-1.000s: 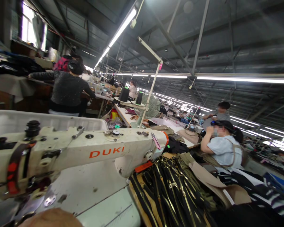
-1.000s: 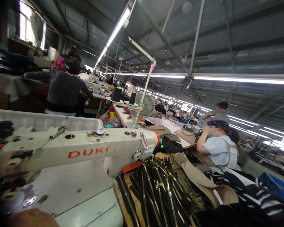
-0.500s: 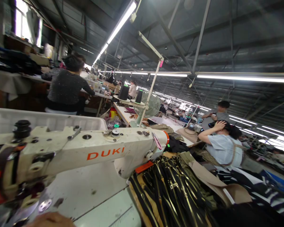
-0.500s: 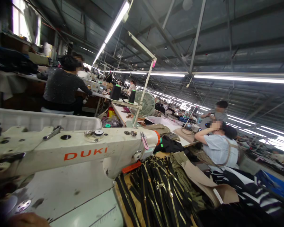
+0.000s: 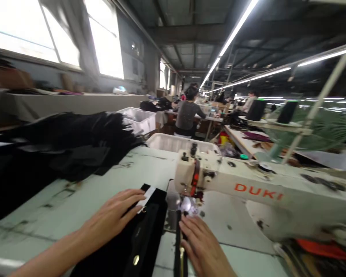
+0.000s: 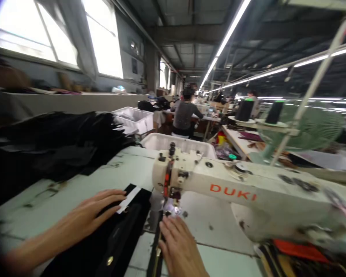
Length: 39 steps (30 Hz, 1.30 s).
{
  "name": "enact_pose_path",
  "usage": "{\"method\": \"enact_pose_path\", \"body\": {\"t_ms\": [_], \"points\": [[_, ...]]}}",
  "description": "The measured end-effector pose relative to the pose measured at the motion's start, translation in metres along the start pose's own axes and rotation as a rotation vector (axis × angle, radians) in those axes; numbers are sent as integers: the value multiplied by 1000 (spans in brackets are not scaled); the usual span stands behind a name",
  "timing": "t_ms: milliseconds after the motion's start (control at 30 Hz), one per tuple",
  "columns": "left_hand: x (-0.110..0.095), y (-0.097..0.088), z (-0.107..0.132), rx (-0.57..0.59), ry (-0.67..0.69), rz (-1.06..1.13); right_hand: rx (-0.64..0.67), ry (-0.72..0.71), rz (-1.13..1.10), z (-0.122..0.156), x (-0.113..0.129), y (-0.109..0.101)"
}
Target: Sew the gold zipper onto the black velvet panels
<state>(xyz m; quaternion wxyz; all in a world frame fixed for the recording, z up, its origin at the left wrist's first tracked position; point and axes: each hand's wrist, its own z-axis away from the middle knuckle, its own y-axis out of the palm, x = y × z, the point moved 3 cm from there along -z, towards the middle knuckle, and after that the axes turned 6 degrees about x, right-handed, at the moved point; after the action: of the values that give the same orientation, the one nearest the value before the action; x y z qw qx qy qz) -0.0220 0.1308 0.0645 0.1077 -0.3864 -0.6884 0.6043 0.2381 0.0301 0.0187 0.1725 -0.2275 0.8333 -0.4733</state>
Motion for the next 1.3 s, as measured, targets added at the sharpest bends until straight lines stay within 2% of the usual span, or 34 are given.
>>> {"method": "enact_pose_path", "body": {"t_ms": [67,167,267,400,633,733,833,933,1033,1167,1300], "points": [[12,-6,0,156,-35,7,-46,-60,49,0,-4,7],[18,1,-30,255,-32,38,-49,-112,139,1,-4,9],[15,15,-58,323,14,104,-21,-112,184,-1,-3,7],[4,32,-66,336,25,167,-45,-81,157,-7,-1,-1],[-14,51,-65,265,-111,291,-60,-41,99,-9,2,-6],[-27,51,-60,179,-145,297,-63,-19,71,-6,0,-4],[-45,53,-37,113,-71,243,-58,-16,67,-4,-2,-1],[-61,61,-8,167,79,162,-69,-12,65,0,-3,4],[-70,69,9,228,168,99,-90,-13,56,4,-2,10],[-75,67,11,287,226,76,-117,-45,96,6,-1,16],[-78,58,6,339,208,90,-132,-74,133,8,-2,18]]}}
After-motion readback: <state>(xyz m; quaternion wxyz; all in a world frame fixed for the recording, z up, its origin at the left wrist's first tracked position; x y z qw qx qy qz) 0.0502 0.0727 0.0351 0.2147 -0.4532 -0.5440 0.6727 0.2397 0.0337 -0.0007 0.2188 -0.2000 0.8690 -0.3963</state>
